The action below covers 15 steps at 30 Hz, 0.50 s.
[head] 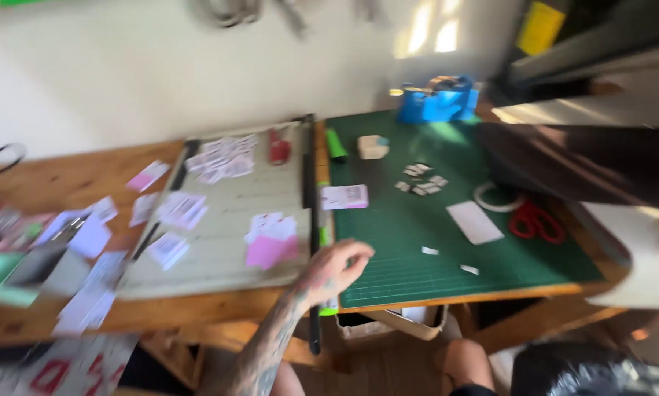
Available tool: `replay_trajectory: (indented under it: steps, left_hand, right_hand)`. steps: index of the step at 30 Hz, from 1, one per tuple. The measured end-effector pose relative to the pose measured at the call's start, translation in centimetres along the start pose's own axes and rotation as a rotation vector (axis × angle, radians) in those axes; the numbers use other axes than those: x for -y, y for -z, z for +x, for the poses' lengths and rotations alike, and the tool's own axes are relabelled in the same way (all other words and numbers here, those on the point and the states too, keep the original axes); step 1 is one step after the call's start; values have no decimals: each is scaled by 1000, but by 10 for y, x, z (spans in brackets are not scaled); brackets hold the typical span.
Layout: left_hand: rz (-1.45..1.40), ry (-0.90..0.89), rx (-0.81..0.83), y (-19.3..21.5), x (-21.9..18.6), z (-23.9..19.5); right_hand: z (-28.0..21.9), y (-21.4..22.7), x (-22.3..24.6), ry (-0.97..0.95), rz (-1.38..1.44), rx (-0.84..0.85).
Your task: The person sits at a low table and assembles small paper cards by peeling backing from adhesive labels and pressing them onto white card blanks. They handle pink and white cards, place finished units into a stack, and occasionally reach for more labels from the table.
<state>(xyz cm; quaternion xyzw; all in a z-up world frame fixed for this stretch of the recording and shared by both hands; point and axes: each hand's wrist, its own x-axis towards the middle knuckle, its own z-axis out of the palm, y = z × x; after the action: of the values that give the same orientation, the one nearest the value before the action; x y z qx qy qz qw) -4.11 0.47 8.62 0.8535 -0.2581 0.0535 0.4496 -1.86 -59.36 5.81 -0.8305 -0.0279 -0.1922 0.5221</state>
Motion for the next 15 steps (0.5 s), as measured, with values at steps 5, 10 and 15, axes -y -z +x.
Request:
replay_trajectory:
  steps: [5, 10, 15]
  left_hand:
    - [183, 170, 104, 29, 4, 75]
    - [348, 336, 261, 36, 86, 155]
    - [415, 394, 387, 41, 104, 180]
  right_hand:
    - [-56, -143, 63, -153, -317, 269]
    - [-43, -173, 37, -67, -181, 217]
    - [-42, -171, 30, -76, -94, 174]
